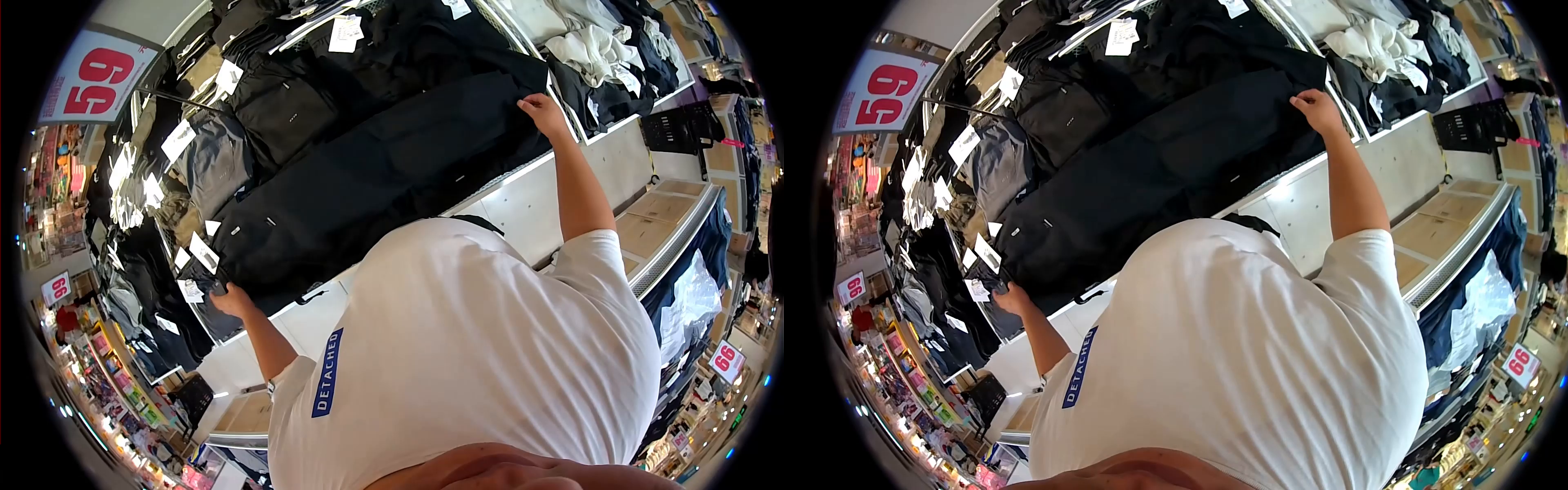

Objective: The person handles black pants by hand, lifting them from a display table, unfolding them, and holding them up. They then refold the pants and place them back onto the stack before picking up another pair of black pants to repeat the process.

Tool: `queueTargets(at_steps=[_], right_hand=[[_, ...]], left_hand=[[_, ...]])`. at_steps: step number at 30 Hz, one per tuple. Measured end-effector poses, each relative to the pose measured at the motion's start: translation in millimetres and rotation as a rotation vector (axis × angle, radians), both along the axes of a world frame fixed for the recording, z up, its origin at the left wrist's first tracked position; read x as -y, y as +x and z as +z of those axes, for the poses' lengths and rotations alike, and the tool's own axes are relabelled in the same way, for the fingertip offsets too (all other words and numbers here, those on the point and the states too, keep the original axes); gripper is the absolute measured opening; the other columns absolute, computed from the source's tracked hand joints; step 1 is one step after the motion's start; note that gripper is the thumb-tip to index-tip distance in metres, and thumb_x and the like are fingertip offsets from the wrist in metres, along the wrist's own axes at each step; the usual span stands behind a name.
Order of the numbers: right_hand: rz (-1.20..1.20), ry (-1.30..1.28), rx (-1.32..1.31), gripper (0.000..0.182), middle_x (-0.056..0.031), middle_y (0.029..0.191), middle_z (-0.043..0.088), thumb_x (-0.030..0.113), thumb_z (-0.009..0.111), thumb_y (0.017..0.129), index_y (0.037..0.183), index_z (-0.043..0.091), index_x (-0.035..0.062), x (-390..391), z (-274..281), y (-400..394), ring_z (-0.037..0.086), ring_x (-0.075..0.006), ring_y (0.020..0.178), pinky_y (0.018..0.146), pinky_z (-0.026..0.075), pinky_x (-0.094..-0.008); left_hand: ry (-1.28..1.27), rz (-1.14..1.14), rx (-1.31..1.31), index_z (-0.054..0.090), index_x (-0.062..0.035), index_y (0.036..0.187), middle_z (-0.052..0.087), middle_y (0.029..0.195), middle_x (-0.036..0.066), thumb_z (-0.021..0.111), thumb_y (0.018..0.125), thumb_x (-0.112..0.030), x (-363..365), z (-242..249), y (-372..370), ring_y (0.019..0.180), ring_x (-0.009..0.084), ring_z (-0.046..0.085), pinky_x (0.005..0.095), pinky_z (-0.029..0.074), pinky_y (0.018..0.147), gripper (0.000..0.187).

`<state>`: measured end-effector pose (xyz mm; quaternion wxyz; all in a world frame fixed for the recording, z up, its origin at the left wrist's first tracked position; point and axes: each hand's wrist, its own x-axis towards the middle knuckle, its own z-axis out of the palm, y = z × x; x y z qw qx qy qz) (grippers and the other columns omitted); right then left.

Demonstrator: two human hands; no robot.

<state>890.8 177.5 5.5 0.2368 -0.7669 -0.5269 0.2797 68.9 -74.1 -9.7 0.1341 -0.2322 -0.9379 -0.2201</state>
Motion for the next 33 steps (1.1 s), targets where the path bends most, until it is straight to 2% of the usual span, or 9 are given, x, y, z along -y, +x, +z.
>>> queueTargets(at_steps=[3, 7, 13, 18, 21, 24, 27, 30, 33], right_hand=[[0.034, 0.084, 0.029, 0.052, -0.0168, 0.107, 0.073, 0.041, 0.079, 0.084, 0.116, 0.071, 0.0014, -2.2, -20.5, 0.9, 0.069, -0.0320, 0.103, 0.093, 0.052, -0.0387], [-0.100, 0.160, 0.133, 0.056, -0.0167, 0.113, 0.072, 0.039, 0.079, 0.083, 0.126, 0.066, 0.0056, -21.3, -23.4, -11.6, 0.068, -0.0326, 0.107, 0.094, 0.052, -0.0399], [-0.147, 0.055, -0.175, 0.031, -0.0114, 0.095, 0.075, 0.030, 0.076, 0.087, 0.105, 0.075, 0.0049, -51.9, -7.5, -17.8, 0.070, -0.0253, 0.093, 0.086, 0.051, -0.0342], [-0.254, 0.098, -0.290, 0.037, -0.0071, 0.104, 0.072, 0.033, 0.072, 0.093, 0.115, 0.071, 0.0034, -63.5, -27.3, -5.6, 0.063, -0.0184, 0.095, 0.089, 0.048, -0.0323], [-0.267, -0.140, -0.430, 0.057, -0.0143, 0.123, 0.068, 0.039, 0.073, 0.092, 0.131, 0.063, -0.0012, -55.8, -15.1, -6.4, 0.061, -0.0237, 0.114, 0.100, 0.045, -0.0341], [-0.060, -0.340, -0.355, 0.089, -0.0261, 0.149, 0.049, 0.042, 0.075, 0.090, 0.148, 0.037, -0.0133, -40.6, 23.7, -14.5, 0.046, -0.0305, 0.141, 0.115, 0.034, -0.0351], [-0.062, -0.184, -0.362, 0.078, -0.0230, 0.139, 0.059, 0.037, 0.078, 0.087, 0.141, 0.050, -0.0120, -38.7, -9.1, 8.2, 0.057, -0.0290, 0.128, 0.108, 0.041, -0.0333], [-0.027, -0.211, -0.472, 0.076, -0.0211, 0.135, 0.062, 0.039, 0.078, 0.087, 0.139, 0.052, -0.0109, -34.9, 20.1, 7.3, 0.059, -0.0261, 0.124, 0.105, 0.043, -0.0309], [-0.017, -0.274, -0.545, 0.078, -0.0217, 0.134, 0.063, 0.043, 0.078, 0.087, 0.138, 0.054, -0.0107, -35.6, 26.0, 5.4, 0.059, -0.0274, 0.124, 0.105, 0.043, -0.0317]], left_hand=[[0.266, -0.450, -0.195, 0.056, 0.0039, 0.131, 0.056, 0.135, 0.026, 0.063, 0.081, -0.002, -31.3, 36.3, 45.3, 0.130, 0.0409, 0.051, 0.0440, 0.039, 0.112, 0.051], [0.182, -0.995, -0.036, 0.061, 0.0011, 0.126, 0.059, 0.133, 0.022, 0.061, 0.084, 0.000, -104.5, 88.9, 172.1, 0.126, 0.0383, 0.055, 0.0442, 0.041, 0.110, 0.042], [0.013, -1.527, 0.067, 0.069, -0.0078, 0.116, 0.069, 0.120, 0.010, 0.071, 0.085, -0.013, -212.7, 48.1, 304.1, 0.117, 0.0306, 0.061, 0.0442, 0.043, 0.106, 0.032], [-0.186, -1.527, 0.079, 0.070, -0.0086, 0.117, 0.070, 0.113, 0.010, 0.072, 0.087, -0.022, -272.7, -4.0, 360.3, 0.113, 0.0312, 0.062, 0.0434, 0.044, 0.102, 0.033], [-0.293, -1.637, 0.107, 0.071, -0.0090, 0.117, 0.069, 0.113, 0.009, 0.071, 0.088, -0.023, -292.7, -17.7, 383.9, 0.113, 0.0316, 0.061, 0.0431, 0.044, 0.102, 0.032], [-0.303, -1.624, 0.218, 0.073, -0.0091, 0.112, 0.068, 0.115, 0.010, 0.074, 0.087, -0.030, -298.8, -23.5, 414.6, 0.114, 0.0311, 0.060, 0.0424, 0.044, 0.103, 0.033], [-0.340, -1.634, 0.226, 0.074, -0.0072, 0.105, 0.068, 0.114, 0.012, 0.077, 0.084, -0.034, -314.0, -35.3, 429.7, 0.110, 0.0321, 0.061, 0.0420, 0.047, 0.100, 0.035], [-0.457, -1.548, 0.781, 0.074, -0.0036, 0.095, 0.070, 0.104, 0.017, 0.078, 0.082, -0.030, -343.8, -43.0, 433.5, 0.099, 0.0326, 0.067, 0.0398, 0.052, 0.088, 0.030], [-0.543, -1.366, 0.956, 0.072, -0.0035, 0.107, 0.071, 0.111, 0.018, 0.078, 0.083, -0.035, -359.7, -38.3, 428.2, 0.103, 0.0310, 0.068, 0.0403, 0.052, 0.092, 0.040]])
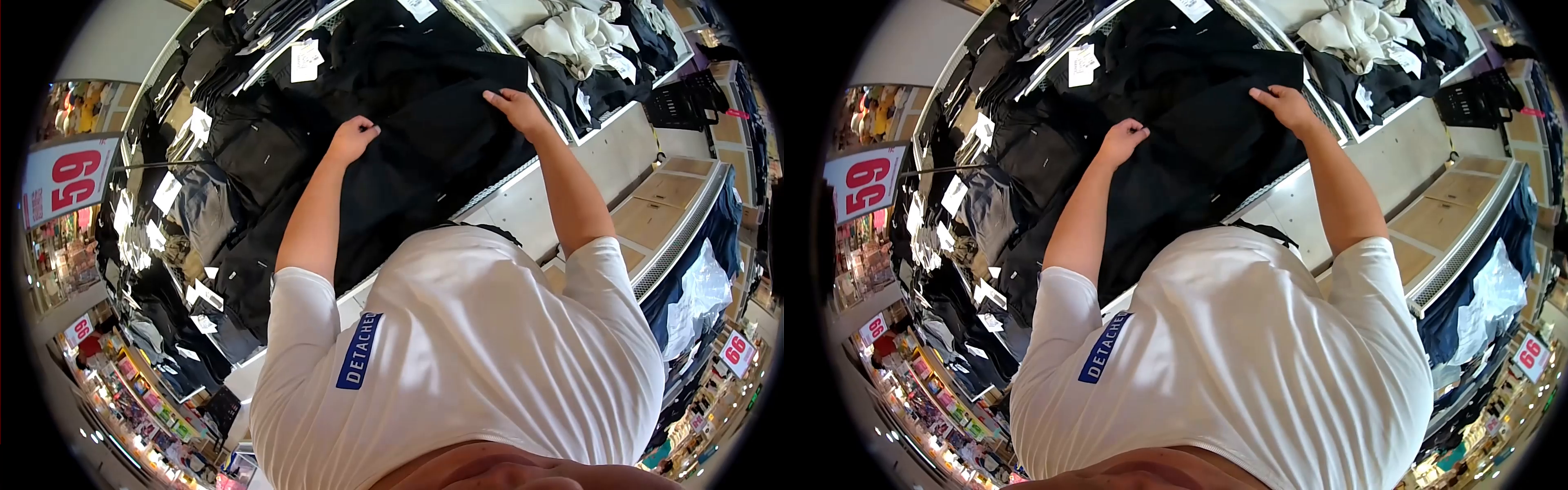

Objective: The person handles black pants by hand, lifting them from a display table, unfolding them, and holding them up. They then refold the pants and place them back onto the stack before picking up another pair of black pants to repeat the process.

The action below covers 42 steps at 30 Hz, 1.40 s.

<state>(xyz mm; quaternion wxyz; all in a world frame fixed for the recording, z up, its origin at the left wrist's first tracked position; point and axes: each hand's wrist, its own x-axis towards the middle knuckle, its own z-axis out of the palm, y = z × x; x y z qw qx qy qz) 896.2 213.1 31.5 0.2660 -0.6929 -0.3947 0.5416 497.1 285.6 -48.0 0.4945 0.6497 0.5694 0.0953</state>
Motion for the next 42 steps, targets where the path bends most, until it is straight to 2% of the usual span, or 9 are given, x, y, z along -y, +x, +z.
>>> queueTargets(at_steps=[6, 10, 17, 20, 24, 26, 31, 34, 42], right_hand=[[0.205, 0.051, 0.323, 0.067, -0.0176, 0.124, 0.067, 0.037, 0.079, 0.088, 0.132, 0.059, -0.0095, 10.6, -2.0, 15.5, 0.062, -0.0226, 0.116, 0.103, 0.044, -0.0316], [-0.215, 0.196, -0.321, 0.046, -0.0050, 0.102, 0.071, 0.031, 0.078, 0.090, 0.116, 0.067, -0.0046, 20.2, 3.6, 20.3, 0.062, -0.0129, 0.092, 0.087, 0.048, -0.0265], [0.027, 0.097, -0.136, 0.025, 0.0048, 0.089, 0.066, 0.027, 0.073, 0.095, 0.103, 0.072, 0.0033, 42.5, -10.6, 35.0, 0.057, -0.0070, 0.083, 0.081, 0.046, -0.0229], [-0.099, 0.207, -0.194, 0.021, 0.0057, 0.091, 0.062, 0.025, 0.066, 0.101, 0.104, 0.068, 0.0037, 43.0, 8.2, 32.0, 0.052, -0.0028, 0.085, 0.080, 0.044, -0.0211], [0.048, 0.212, -0.138, 0.039, -0.0019, 0.095, 0.068, 0.035, 0.075, 0.092, 0.109, 0.068, 0.0007, 45.9, -2.4, 26.3, 0.058, -0.0151, 0.088, 0.083, 0.048, -0.0311], [0.360, -0.001, 0.330, 0.040, -0.0036, 0.092, 0.070, 0.033, 0.078, 0.090, 0.109, 0.069, -0.0013, 39.7, -5.0, 35.6, 0.060, -0.0156, 0.085, 0.081, 0.049, -0.0326], [-0.196, 0.268, -0.219, 0.048, -0.0123, 0.102, 0.072, 0.032, 0.080, 0.087, 0.119, 0.067, -0.0017, 44.8, -29.9, 30.4, 0.067, -0.0247, 0.090, 0.088, 0.051, -0.0342], [-0.103, 0.161, 0.197, 0.056, -0.0160, 0.117, 0.070, 0.031, 0.080, 0.087, 0.129, 0.063, -0.0015, 51.3, -31.3, 28.3, 0.067, -0.0262, 0.103, 0.094, 0.050, -0.0346], [-0.048, 0.270, 0.188, 0.056, -0.0184, 0.116, 0.068, 0.028, 0.076, 0.090, 0.140, 0.057, 0.0166, 57.0, 4.8, 18.4, 0.065, -0.0302, 0.108, 0.095, 0.051, -0.0374]], left_hand=[[0.051, -0.305, -0.118, 0.067, -0.0020, 0.126, 0.065, 0.129, 0.021, 0.078, 0.083, -0.044, 2.6, 28.5, 41.8, 0.118, 0.0353, 0.062, 0.0383, 0.047, 0.103, 0.061], [-0.048, -0.293, -0.106, 0.069, 0.0019, 0.120, 0.066, 0.127, 0.021, 0.077, 0.084, -0.043, -15.9, 20.3, 48.6, 0.117, 0.0347, 0.063, 0.0383, 0.047, 0.102, 0.058], [0.074, -0.386, -0.149, 0.072, -0.0016, 0.116, 0.065, 0.126, 0.016, 0.071, 0.091, -0.037, -8.5, 47.7, 71.1, 0.117, 0.0372, 0.061, 0.0387, 0.047, 0.102, 0.044], [0.605, -0.416, -0.122, 0.071, 0.0002, 0.113, 0.069, 0.119, 0.016, 0.067, 0.094, -0.027, -5.0, 59.9, 71.1, 0.110, 0.0335, 0.065, 0.0361, 0.049, 0.096, 0.033], [0.326, -0.279, -0.040, 0.069, 0.0021, 0.110, 0.068, 0.116, 0.018, 0.065, 0.095, -0.025, -2.2, 81.6, 80.2, 0.106, 0.0348, 0.065, 0.0386, 0.050, 0.093, 0.031], [0.101, -0.395, -0.107, 0.068, 0.0022, 0.111, 0.069, 0.111, 0.020, 0.063, 0.096, -0.021, -9.3, 63.2, 81.4, 0.101, 0.0348, 0.067, 0.0370, 0.050, 0.091, 0.029], [-0.276, -0.120, 0.350, 0.064, 0.0024, 0.123, 0.072, 0.111, 0.008, 0.069, 0.095, -0.028, -16.7, 37.5, 70.4, 0.100, 0.0208, 0.065, 0.0336, 0.049, 0.093, 0.042], [-0.234, -0.217, 0.255, 0.064, 0.0009, 0.125, 0.071, 0.113, 0.007, 0.071, 0.093, -0.030, -7.1, 50.9, 84.8, 0.101, 0.0181, 0.065, 0.0308, 0.049, 0.093, 0.045], [-0.241, -0.166, 0.310, 0.071, 0.0013, 0.110, 0.073, 0.094, 0.004, 0.070, 0.095, -0.025, -28.7, 51.6, 130.5, 0.085, 0.0124, 0.066, 0.0297, 0.052, 0.081, 0.030]])
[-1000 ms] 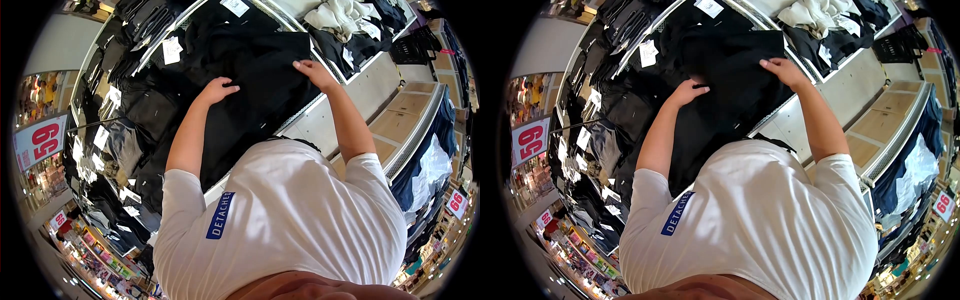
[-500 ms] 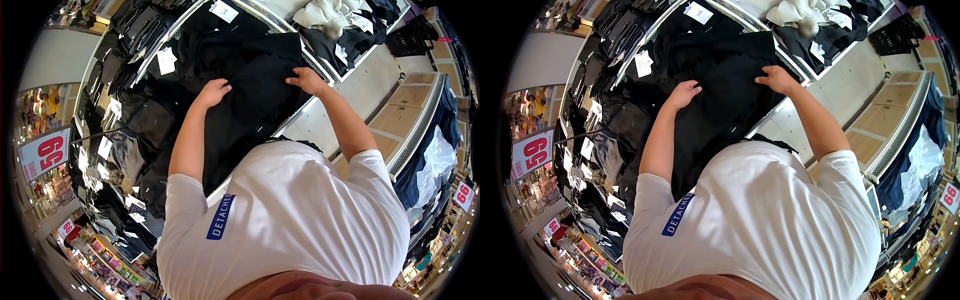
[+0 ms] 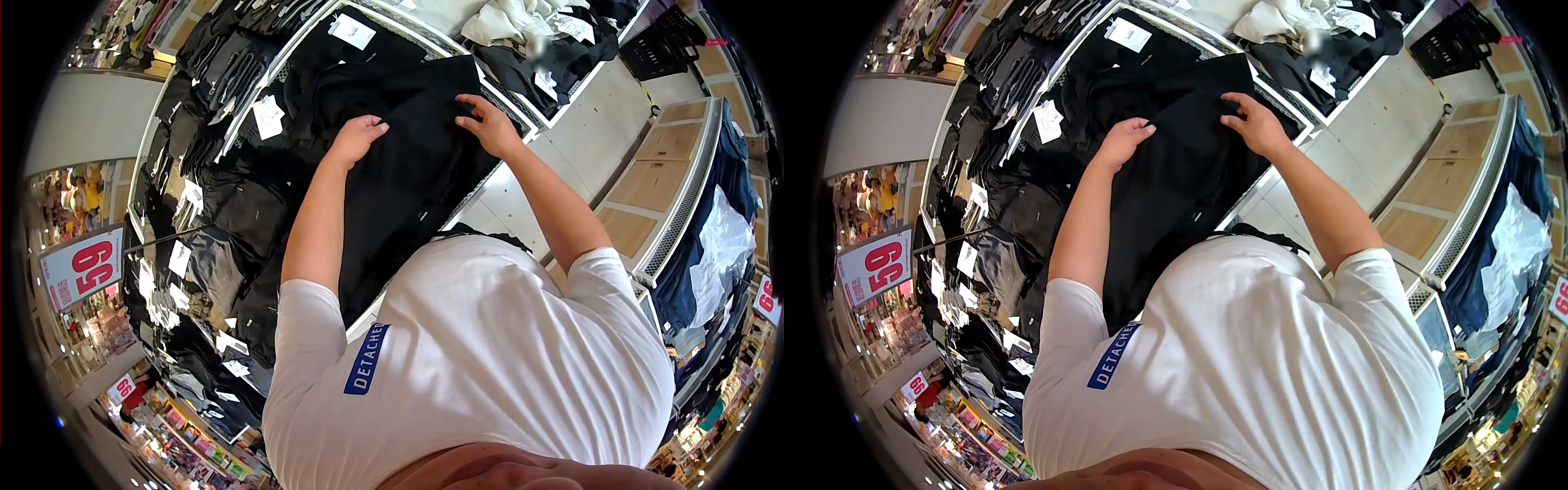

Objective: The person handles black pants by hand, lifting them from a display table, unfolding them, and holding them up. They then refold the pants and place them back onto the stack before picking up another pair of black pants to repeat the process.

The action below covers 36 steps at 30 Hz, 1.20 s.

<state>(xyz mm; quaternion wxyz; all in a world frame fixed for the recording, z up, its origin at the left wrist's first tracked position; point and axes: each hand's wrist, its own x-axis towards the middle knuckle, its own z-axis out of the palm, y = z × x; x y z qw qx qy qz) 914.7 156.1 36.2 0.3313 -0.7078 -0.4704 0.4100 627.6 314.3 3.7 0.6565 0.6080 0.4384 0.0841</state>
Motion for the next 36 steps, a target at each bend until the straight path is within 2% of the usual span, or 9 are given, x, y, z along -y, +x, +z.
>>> queueTargets(at_steps=[9, 10, 14, 16, 19, 26, 30, 34, 36], right_hand=[[-0.056, -0.005, 0.164, 0.047, -0.0163, 0.111, 0.070, 0.020, 0.072, 0.089, 0.134, 0.060, 0.0153, 13.7, -34.1, 1.1, 0.067, -0.0338, 0.106, 0.093, 0.052, -0.0398], [-0.083, 0.014, 0.152, 0.045, -0.0162, 0.110, 0.070, 0.019, 0.072, 0.089, 0.132, 0.061, 0.0144, 14.7, -28.3, 0.0, 0.066, -0.0338, 0.106, 0.093, 0.052, -0.0395], [-0.125, 0.043, 0.132, 0.041, -0.0170, 0.114, 0.069, 0.022, 0.072, 0.089, 0.128, 0.064, 0.0111, 17.6, -27.7, -4.8, 0.065, -0.0354, 0.108, 0.094, 0.052, -0.0408], [-0.077, -0.017, 0.419, 0.043, -0.0175, 0.116, 0.069, 0.027, 0.071, 0.089, 0.128, 0.063, 0.0092, 10.9, -52.7, 0.2, 0.065, -0.0371, 0.109, 0.094, 0.052, -0.0433], [-0.093, -0.008, 0.422, 0.038, -0.0173, 0.111, 0.072, 0.032, 0.070, 0.089, 0.119, 0.068, 0.0084, 10.8, -61.5, 0.9, 0.067, -0.0378, 0.105, 0.093, 0.052, -0.0448], [-0.085, -0.035, 0.427, 0.035, -0.0156, 0.102, 0.074, 0.037, 0.073, 0.087, 0.106, 0.074, 0.0074, 15.3, -59.0, 1.6, 0.069, -0.0349, 0.100, 0.087, 0.053, -0.0417], [-0.097, 0.081, 0.405, 0.035, -0.0169, 0.103, 0.074, 0.034, 0.073, 0.089, 0.109, 0.073, 0.0062, 24.2, -49.6, 4.0, 0.070, -0.0341, 0.101, 0.088, 0.053, -0.0397], [0.048, 0.041, 0.435, 0.044, -0.0197, 0.109, 0.072, 0.036, 0.074, 0.088, 0.118, 0.070, 0.0036, 22.5, -96.7, 36.4, 0.069, -0.0365, 0.103, 0.091, 0.052, -0.0412], [0.035, -0.089, 0.450, 0.056, -0.0182, 0.107, 0.073, 0.041, 0.074, 0.088, 0.126, 0.066, 0.0004, 14.4, -104.0, 38.0, 0.071, -0.0307, 0.091, 0.082, 0.054, -0.0378]], left_hand=[[0.626, -0.089, -0.311, 0.071, -0.0001, 0.107, 0.074, 0.091, 0.016, 0.072, 0.089, -0.025, 4.7, -5.5, 42.8, 0.088, 0.0301, 0.071, 0.0354, 0.053, 0.083, 0.031], [0.686, 0.073, -0.227, 0.072, -0.0017, 0.106, 0.074, 0.095, 0.016, 0.071, 0.089, -0.025, 7.2, -3.6, 45.5, 0.092, 0.0315, 0.071, 0.0372, 0.054, 0.084, 0.029], [0.771, 0.057, -0.366, 0.067, -0.0045, 0.120, 0.071, 0.109, 0.015, 0.070, 0.089, -0.020, 25.9, 13.9, 41.4, 0.103, 0.0329, 0.067, 0.0406, 0.052, 0.091, 0.035], [0.836, 0.021, -0.420, 0.066, -0.0064, 0.125, 0.070, 0.115, 0.015, 0.070, 0.088, -0.018, 32.2, 14.1, 40.4, 0.108, 0.0336, 0.066, 0.0418, 0.051, 0.094, 0.039], [1.167, 0.097, -0.214, 0.064, -0.0085, 0.125, 0.063, 0.128, 0.015, 0.068, 0.085, -0.010, 53.7, 16.6, 30.8, 0.118, 0.0375, 0.059, 0.0447, 0.047, 0.100, 0.041], [1.068, 0.145, -0.284, 0.065, -0.0057, 0.121, 0.062, 0.128, 0.018, 0.067, 0.083, -0.007, 145.6, 10.2, -30.5, 0.115, 0.0391, 0.059, 0.0467, 0.048, 0.099, 0.039], [0.911, 0.221, -0.297, 0.067, -0.0078, 0.120, 0.063, 0.129, 0.014, 0.068, 0.085, -0.009, 215.7, 10.7, -77.6, 0.119, 0.0351, 0.059, 0.0435, 0.047, 0.103, 0.034], [0.858, 0.438, -0.394, 0.068, -0.0075, 0.118, 0.064, 0.127, 0.013, 0.067, 0.085, -0.006, 263.3, 18.8, -130.8, 0.118, 0.0345, 0.060, 0.0419, 0.048, 0.102, 0.033], [0.903, 0.605, -0.469, 0.069, -0.0079, 0.116, 0.065, 0.126, 0.014, 0.066, 0.083, -0.002, 273.6, 22.7, -171.1, 0.118, 0.0343, 0.060, 0.0415, 0.048, 0.103, 0.033]])
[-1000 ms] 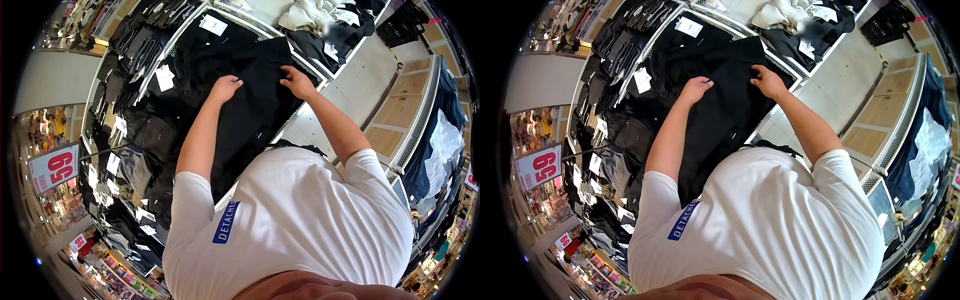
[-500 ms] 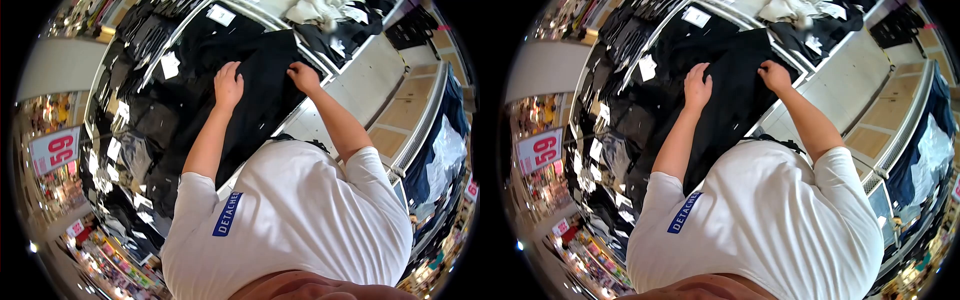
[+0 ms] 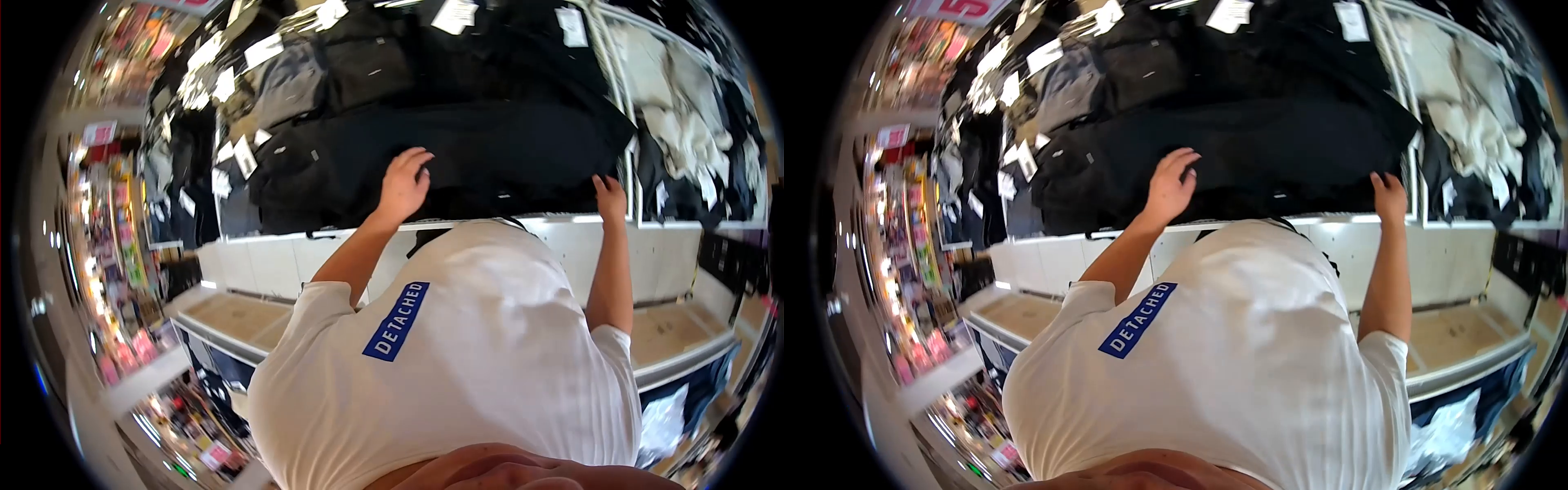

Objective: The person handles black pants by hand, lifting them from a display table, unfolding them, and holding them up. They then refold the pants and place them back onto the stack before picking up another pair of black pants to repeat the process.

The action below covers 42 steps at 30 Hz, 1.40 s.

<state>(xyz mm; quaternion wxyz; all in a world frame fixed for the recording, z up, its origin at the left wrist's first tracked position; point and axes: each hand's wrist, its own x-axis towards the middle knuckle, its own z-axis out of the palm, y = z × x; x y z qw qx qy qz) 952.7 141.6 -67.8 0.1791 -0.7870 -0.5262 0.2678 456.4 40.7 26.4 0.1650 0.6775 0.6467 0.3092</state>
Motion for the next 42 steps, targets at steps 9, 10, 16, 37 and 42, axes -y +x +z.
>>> queueTargets(at_steps=[9, 10, 16, 37, 42], right_hand=[[0.127, 0.153, 0.106, 0.054, -0.0178, 0.105, 0.070, 0.022, 0.078, 0.083, 0.130, 0.062, 0.0013, -37.0, 27.7, -7.6, 0.068, -0.0332, 0.100, 0.089, 0.052, -0.0409], [0.151, 0.238, 0.114, 0.052, -0.0205, 0.112, 0.069, 0.020, 0.077, 0.083, 0.129, 0.062, 0.0028, -40.5, 51.7, -29.9, 0.066, -0.0370, 0.109, 0.096, 0.051, -0.0435], [0.750, 0.434, 0.259, 0.065, -0.0176, 0.137, 0.057, 0.009, 0.077, 0.076, 0.137, 0.056, 0.0092, -99.7, 103.4, -136.9, 0.052, -0.0367, 0.130, 0.109, 0.043, -0.0431], [0.611, 0.235, 0.570, 0.023, -0.0212, 0.096, 0.071, 0.022, 0.069, 0.090, 0.104, 0.067, 0.0035, -64.4, 172.2, -97.9, 0.065, -0.0434, 0.097, 0.086, 0.050, -0.0482], [0.597, 0.312, 0.483, 0.017, -0.0194, 0.099, 0.071, 0.013, 0.070, 0.087, 0.100, 0.070, 0.0019, -45.7, 181.0, -82.2, 0.066, -0.0422, 0.095, 0.082, 0.051, -0.0469]], left_hand=[[-0.001, 0.851, -0.498, 0.065, -0.0038, 0.118, 0.066, 0.117, 0.017, 0.071, 0.077, -0.012, 51.4, 13.1, -304.6, 0.113, 0.0378, 0.061, 0.0460, 0.048, 0.099, 0.042], [-0.141, 0.927, -0.538, 0.064, -0.0036, 0.120, 0.066, 0.119, 0.017, 0.071, 0.077, -0.013, 53.2, 14.0, -327.5, 0.114, 0.0375, 0.061, 0.0460, 0.048, 0.100, 0.045], [-0.231, 0.281, -0.730, 0.056, -0.0091, 0.136, 0.059, 0.138, 0.010, 0.071, 0.078, -0.016, 16.9, 48.7, -380.8, 0.137, 0.0310, 0.047, 0.0509, 0.034, 0.115, 0.060], [-0.627, -0.168, -0.849, 0.072, -0.0126, 0.113, 0.067, 0.114, 0.012, 0.081, 0.066, -0.029, -33.5, 42.8, -428.5, 0.121, 0.0326, 0.057, 0.0485, 0.042, 0.104, 0.050], [-0.533, -0.173, -0.805, 0.072, -0.0116, 0.108, 0.070, 0.109, 0.013, 0.080, 0.067, -0.026, -22.3, 46.3, -436.4, 0.114, 0.0341, 0.062, 0.0479, 0.043, 0.102, 0.044]])
